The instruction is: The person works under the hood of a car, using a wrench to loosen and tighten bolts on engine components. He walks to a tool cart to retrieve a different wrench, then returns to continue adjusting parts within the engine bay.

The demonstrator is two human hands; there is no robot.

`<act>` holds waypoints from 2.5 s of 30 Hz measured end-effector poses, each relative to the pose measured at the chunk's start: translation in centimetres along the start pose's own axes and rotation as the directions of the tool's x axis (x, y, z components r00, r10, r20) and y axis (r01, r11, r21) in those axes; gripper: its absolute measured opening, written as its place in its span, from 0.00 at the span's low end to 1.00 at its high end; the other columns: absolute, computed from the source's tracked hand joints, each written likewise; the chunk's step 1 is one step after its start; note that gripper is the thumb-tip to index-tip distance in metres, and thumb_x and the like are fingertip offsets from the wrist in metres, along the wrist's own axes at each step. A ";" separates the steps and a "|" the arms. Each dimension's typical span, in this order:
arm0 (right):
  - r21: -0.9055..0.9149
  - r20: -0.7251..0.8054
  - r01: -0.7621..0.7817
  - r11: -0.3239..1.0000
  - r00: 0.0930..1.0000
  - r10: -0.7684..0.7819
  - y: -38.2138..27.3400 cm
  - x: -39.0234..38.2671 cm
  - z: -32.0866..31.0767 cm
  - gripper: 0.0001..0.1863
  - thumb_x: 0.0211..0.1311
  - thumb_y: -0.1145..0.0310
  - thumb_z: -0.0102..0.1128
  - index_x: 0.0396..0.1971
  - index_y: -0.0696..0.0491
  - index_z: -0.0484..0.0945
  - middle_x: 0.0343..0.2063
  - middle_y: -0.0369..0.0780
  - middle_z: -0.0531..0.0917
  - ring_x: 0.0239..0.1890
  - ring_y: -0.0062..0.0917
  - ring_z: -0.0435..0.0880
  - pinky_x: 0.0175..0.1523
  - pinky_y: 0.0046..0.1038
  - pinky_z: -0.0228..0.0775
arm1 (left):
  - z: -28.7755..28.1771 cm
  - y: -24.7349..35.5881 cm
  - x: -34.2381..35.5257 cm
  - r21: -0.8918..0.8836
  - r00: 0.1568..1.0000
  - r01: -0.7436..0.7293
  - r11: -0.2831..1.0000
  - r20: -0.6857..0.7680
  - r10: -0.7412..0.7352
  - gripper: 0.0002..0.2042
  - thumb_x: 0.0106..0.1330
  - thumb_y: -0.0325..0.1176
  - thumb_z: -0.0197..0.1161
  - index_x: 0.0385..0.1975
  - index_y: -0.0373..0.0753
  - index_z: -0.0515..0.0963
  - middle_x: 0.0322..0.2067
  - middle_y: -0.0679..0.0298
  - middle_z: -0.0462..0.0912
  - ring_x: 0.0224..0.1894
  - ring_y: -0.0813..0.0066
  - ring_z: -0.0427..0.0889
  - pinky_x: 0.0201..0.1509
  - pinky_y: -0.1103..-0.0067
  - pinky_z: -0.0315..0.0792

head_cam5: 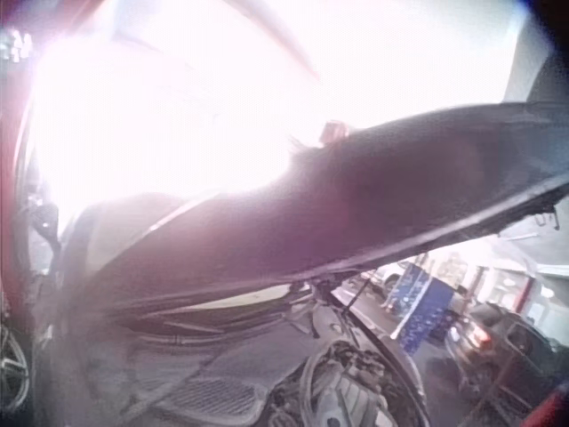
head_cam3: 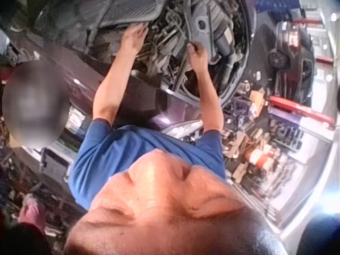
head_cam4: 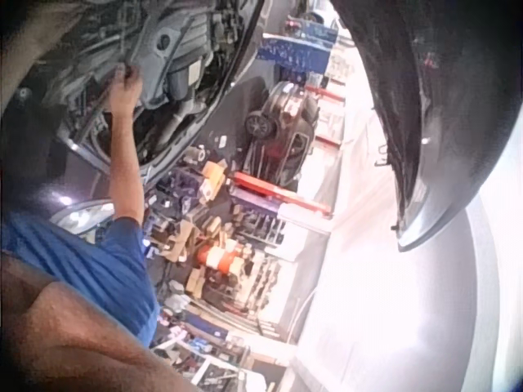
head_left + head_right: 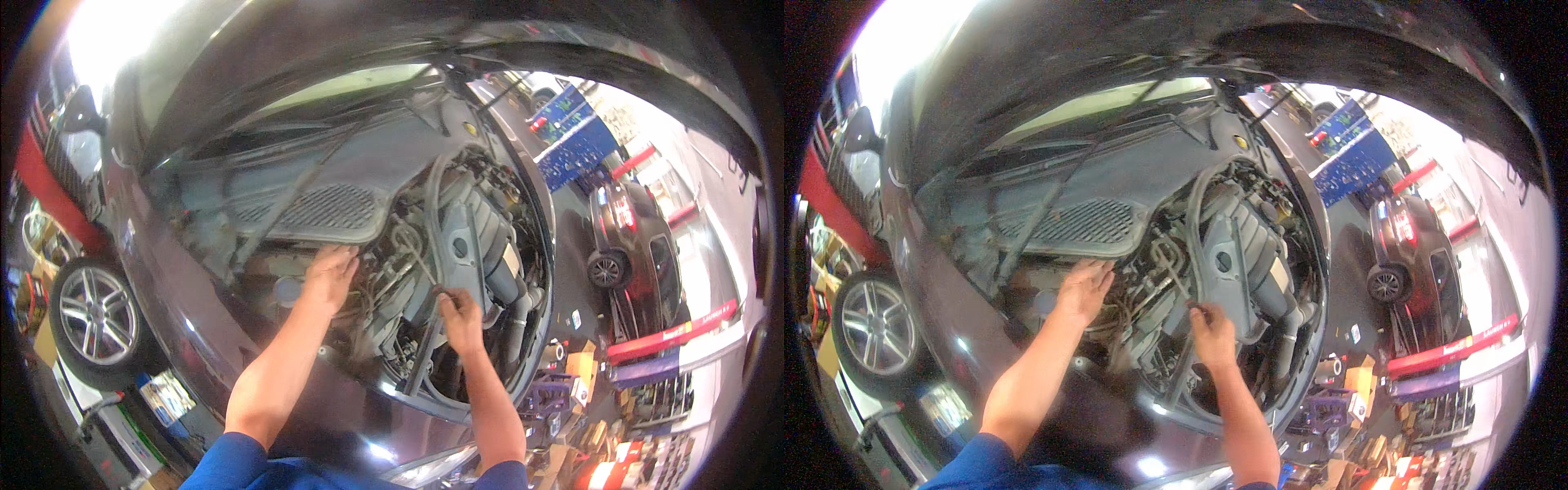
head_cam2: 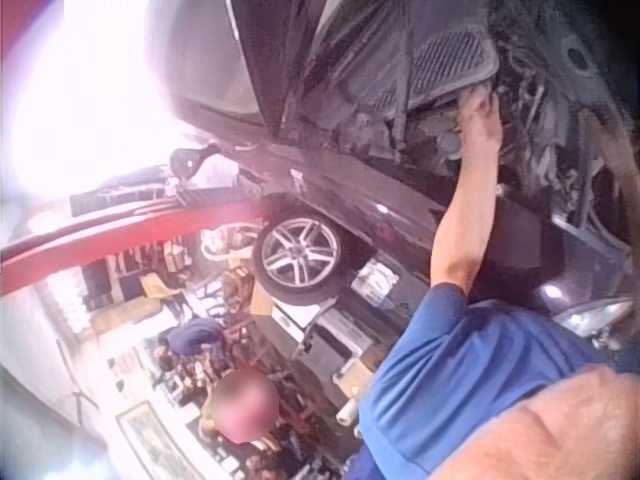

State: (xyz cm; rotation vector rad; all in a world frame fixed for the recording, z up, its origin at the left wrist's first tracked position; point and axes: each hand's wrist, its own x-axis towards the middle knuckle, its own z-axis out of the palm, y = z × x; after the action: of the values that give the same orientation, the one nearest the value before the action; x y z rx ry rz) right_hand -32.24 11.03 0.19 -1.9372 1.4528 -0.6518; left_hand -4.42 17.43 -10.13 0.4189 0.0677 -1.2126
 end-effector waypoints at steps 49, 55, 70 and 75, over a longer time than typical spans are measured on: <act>-0.361 0.309 0.324 0.874 0.926 -0.215 -10.3 0.7 9.7 0.11 0.72 0.64 0.66 0.41 0.58 0.82 0.30 0.53 0.88 0.34 0.51 0.89 0.39 0.41 0.78 | 4.5 2.1 -3.7 -0.257 0.986 0.069 0.964 0.165 -0.026 0.45 0.60 0.13 0.56 0.82 0.40 0.49 0.78 0.61 0.60 0.64 0.56 0.82 0.66 0.67 0.79; -0.272 0.305 0.288 0.918 0.931 -0.202 -8.3 1.1 9.2 0.12 0.72 0.66 0.68 0.44 0.60 0.84 0.30 0.48 0.89 0.33 0.32 0.90 0.42 0.34 0.79 | 4.2 1.7 -3.4 -0.277 0.985 0.066 0.959 0.170 -0.019 0.42 0.60 0.13 0.57 0.78 0.39 0.55 0.74 0.61 0.63 0.64 0.55 0.80 0.67 0.65 0.78; -0.329 0.204 0.227 0.917 0.965 -0.165 -12.5 9.1 -7.0 0.09 0.72 0.71 0.69 0.46 0.59 0.85 0.34 0.36 0.88 0.36 0.18 0.84 0.44 0.26 0.77 | 4.4 1.7 -3.6 -0.240 0.989 0.093 0.966 0.138 -0.061 0.39 0.60 0.20 0.62 0.75 0.43 0.61 0.75 0.65 0.66 0.67 0.56 0.76 0.76 0.62 0.66; -0.517 0.223 0.436 0.737 0.900 -0.375 -15.9 13.8 -3.5 0.11 0.67 0.66 0.71 0.42 0.58 0.86 0.33 0.48 0.89 0.35 0.37 0.89 0.43 0.36 0.78 | 4.4 2.0 -3.7 -0.238 0.992 0.113 0.965 0.086 -0.095 0.45 0.62 0.16 0.58 0.82 0.44 0.52 0.77 0.65 0.62 0.64 0.57 0.78 0.74 0.64 0.69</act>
State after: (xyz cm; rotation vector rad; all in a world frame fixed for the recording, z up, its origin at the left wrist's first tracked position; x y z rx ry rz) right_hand -20.60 0.27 14.45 -2.7563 1.2399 -0.3033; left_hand -4.68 19.74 -4.54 0.1577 0.1745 -1.3040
